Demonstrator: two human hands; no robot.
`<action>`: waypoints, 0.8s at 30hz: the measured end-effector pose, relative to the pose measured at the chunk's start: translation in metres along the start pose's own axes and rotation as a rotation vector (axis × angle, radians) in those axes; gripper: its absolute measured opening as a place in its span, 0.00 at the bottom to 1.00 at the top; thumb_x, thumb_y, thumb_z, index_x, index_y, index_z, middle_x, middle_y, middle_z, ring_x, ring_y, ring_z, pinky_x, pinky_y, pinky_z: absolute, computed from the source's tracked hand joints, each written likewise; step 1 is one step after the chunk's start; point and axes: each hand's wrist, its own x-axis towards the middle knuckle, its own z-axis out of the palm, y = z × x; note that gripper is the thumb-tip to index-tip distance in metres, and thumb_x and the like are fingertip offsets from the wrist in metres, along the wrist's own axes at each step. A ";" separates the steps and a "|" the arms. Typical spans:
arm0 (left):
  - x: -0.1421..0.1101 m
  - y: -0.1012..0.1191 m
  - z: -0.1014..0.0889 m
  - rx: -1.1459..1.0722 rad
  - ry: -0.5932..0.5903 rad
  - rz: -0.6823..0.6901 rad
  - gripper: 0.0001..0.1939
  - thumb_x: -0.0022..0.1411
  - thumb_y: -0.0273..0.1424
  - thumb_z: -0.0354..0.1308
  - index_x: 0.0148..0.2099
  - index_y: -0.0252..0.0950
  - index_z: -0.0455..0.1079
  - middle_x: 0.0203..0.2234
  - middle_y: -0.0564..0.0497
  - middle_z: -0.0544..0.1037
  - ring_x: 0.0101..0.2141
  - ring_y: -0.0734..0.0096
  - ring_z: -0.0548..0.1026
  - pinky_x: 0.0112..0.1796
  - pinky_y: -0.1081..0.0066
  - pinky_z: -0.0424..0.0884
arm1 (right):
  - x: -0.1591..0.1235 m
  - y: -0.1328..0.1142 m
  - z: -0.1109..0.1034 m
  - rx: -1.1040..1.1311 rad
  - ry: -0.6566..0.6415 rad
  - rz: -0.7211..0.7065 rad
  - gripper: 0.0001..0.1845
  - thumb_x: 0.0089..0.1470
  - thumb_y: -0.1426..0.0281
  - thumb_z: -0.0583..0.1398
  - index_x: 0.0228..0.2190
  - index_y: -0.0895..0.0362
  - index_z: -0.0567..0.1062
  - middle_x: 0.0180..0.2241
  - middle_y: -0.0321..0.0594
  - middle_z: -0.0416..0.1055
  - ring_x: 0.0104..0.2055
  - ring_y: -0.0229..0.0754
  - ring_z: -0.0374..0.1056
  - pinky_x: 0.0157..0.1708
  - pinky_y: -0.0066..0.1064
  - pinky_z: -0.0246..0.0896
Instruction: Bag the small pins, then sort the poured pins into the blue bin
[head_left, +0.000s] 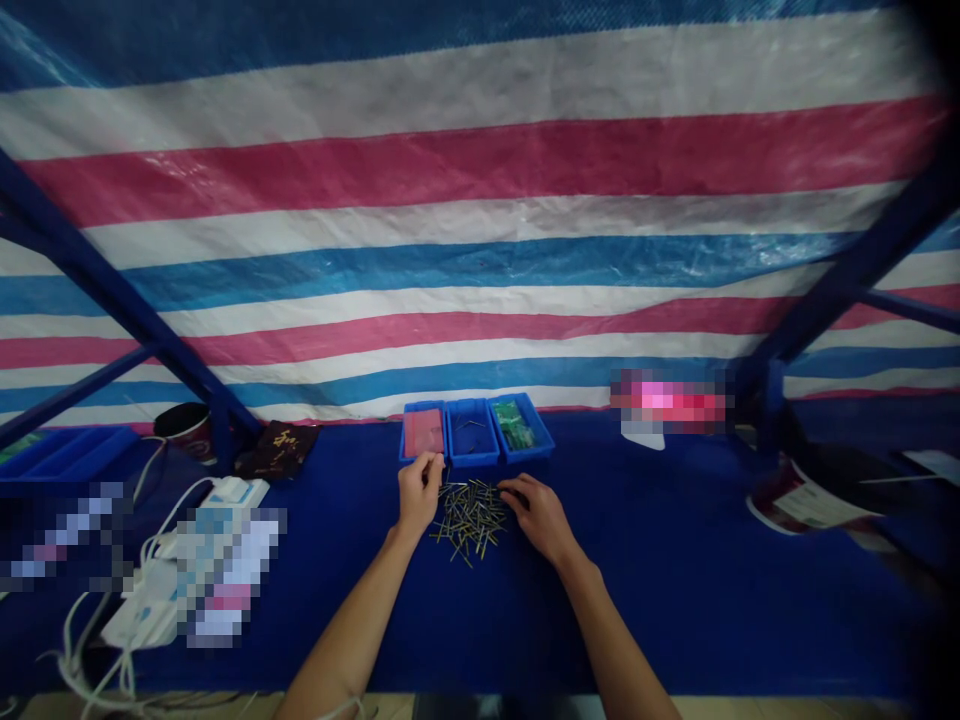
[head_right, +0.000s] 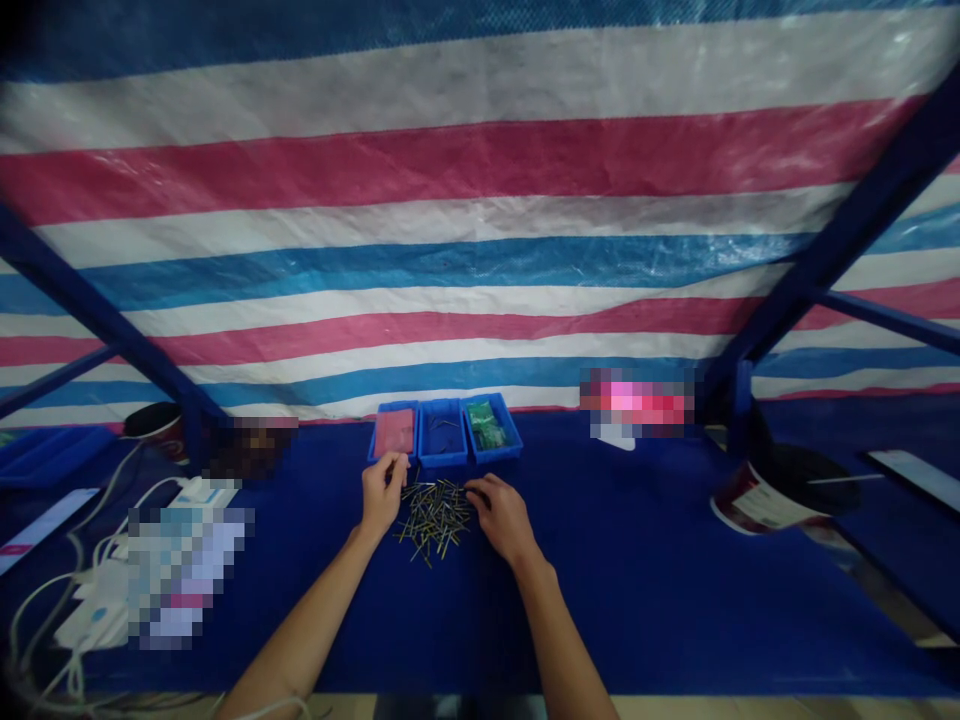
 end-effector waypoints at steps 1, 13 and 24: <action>0.000 0.000 0.000 -0.002 -0.004 0.004 0.19 0.70 0.42 0.49 0.29 0.36 0.68 0.16 0.56 0.66 0.19 0.74 0.66 0.27 0.73 0.60 | 0.000 0.000 0.000 -0.005 -0.014 0.000 0.12 0.62 0.68 0.57 0.40 0.51 0.81 0.36 0.41 0.75 0.35 0.45 0.72 0.35 0.33 0.64; 0.001 0.003 0.000 -0.020 -0.048 -0.001 0.19 0.69 0.42 0.50 0.30 0.36 0.69 0.15 0.56 0.67 0.19 0.74 0.66 0.26 0.75 0.60 | 0.001 0.001 0.001 -0.027 0.026 0.010 0.09 0.60 0.68 0.59 0.35 0.53 0.80 0.28 0.38 0.71 0.29 0.42 0.69 0.31 0.32 0.62; 0.002 0.002 0.001 -0.030 -0.042 0.001 0.18 0.69 0.41 0.50 0.31 0.36 0.70 0.16 0.56 0.68 0.19 0.75 0.66 0.26 0.75 0.60 | 0.001 0.002 0.001 0.004 0.025 0.016 0.09 0.60 0.70 0.58 0.28 0.54 0.75 0.28 0.38 0.70 0.29 0.43 0.68 0.32 0.32 0.60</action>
